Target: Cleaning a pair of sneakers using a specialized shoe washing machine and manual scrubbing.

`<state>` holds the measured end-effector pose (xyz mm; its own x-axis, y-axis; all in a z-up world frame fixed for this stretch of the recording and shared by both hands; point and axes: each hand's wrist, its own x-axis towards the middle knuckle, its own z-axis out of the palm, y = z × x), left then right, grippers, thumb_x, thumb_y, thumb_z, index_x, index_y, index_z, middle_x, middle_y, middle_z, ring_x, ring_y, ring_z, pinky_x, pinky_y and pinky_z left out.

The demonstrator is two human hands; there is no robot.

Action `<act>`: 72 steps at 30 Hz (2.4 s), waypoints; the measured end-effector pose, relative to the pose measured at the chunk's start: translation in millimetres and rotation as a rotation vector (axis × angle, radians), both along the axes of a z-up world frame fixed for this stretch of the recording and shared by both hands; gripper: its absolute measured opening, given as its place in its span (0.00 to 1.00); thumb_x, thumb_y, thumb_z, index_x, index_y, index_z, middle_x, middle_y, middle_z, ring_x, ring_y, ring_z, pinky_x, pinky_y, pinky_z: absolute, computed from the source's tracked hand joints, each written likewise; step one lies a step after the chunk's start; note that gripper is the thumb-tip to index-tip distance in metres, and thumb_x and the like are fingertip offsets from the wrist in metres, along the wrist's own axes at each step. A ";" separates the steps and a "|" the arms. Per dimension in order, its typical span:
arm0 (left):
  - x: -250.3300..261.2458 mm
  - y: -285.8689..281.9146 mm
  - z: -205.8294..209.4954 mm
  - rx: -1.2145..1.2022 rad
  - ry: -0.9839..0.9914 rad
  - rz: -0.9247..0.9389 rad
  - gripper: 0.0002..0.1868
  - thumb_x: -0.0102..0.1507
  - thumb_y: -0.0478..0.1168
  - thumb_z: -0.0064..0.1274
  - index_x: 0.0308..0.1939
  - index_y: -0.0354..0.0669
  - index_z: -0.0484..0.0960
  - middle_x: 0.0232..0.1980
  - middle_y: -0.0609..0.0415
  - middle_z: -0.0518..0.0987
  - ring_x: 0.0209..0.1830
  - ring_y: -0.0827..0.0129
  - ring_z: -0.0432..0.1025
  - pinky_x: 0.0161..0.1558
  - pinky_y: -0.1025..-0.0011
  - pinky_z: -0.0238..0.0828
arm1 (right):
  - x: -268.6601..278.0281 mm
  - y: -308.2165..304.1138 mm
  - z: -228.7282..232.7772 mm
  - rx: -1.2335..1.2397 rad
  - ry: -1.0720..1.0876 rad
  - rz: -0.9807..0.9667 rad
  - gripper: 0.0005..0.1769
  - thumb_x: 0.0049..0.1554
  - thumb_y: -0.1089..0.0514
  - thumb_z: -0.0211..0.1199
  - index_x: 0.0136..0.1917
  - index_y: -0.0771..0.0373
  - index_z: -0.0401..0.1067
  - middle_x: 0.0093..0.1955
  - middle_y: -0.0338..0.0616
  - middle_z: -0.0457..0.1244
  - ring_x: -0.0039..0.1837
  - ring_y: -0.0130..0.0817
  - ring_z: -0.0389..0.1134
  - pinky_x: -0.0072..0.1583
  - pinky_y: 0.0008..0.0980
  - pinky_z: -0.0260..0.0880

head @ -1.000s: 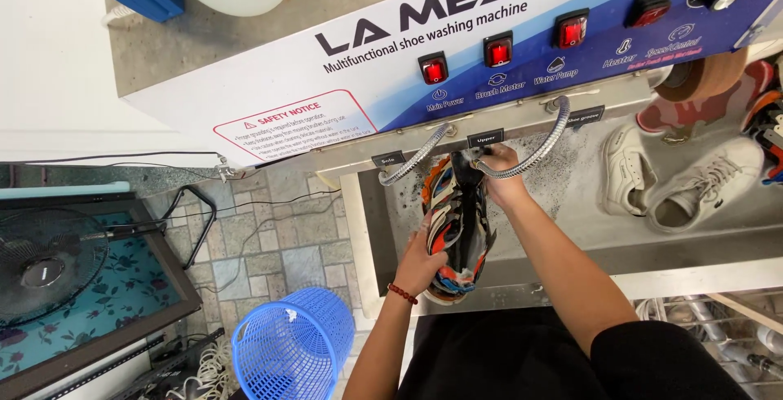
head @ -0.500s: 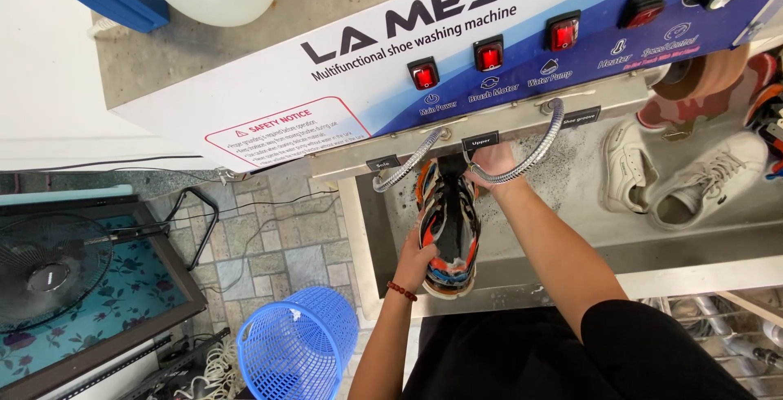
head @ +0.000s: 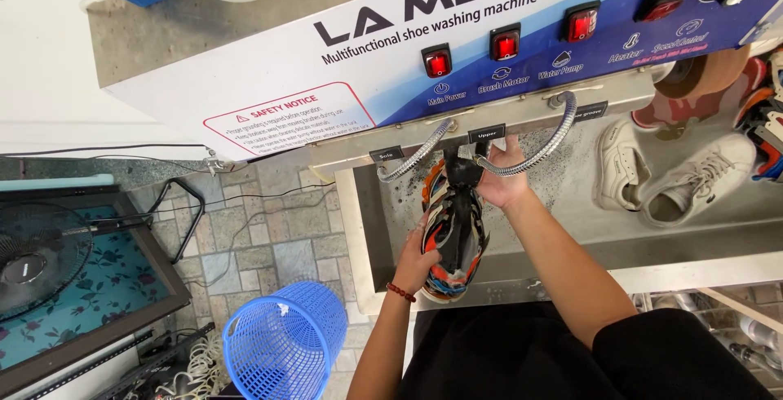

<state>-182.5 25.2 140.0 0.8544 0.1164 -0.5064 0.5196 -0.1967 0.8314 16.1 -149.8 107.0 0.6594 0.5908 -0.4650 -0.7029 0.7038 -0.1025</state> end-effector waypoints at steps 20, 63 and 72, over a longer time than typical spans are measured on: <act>26.7 -13.0 0.1 -0.197 0.013 0.273 0.48 0.52 0.41 0.49 0.78 0.39 0.60 0.63 0.40 0.73 0.58 0.61 0.72 0.59 0.67 0.69 | 38.2 22.5 -40.9 -0.194 -0.076 -0.107 0.41 0.59 0.27 0.47 0.72 0.55 0.65 0.75 0.39 0.60 0.74 0.37 0.59 0.69 0.39 0.57; 37.4 -28.0 6.8 -0.593 0.060 0.380 0.32 0.55 0.39 0.47 0.63 0.31 0.75 0.46 0.51 0.78 0.44 0.68 0.72 0.49 0.72 0.69 | 50.5 -41.6 -115.7 -0.618 -0.400 0.228 0.14 0.54 0.63 0.66 0.53 0.69 0.71 0.51 0.45 0.67 0.51 0.39 0.69 0.54 0.39 0.72; 82.3 -17.4 20.3 -0.531 0.021 0.489 0.30 0.57 0.38 0.46 0.65 0.35 0.74 0.48 0.51 0.79 0.46 0.69 0.72 0.50 0.72 0.68 | 72.1 -11.1 -122.0 -0.596 -0.296 0.097 0.12 0.61 0.58 0.63 0.58 0.60 0.70 0.54 0.44 0.66 0.54 0.36 0.69 0.55 0.38 0.72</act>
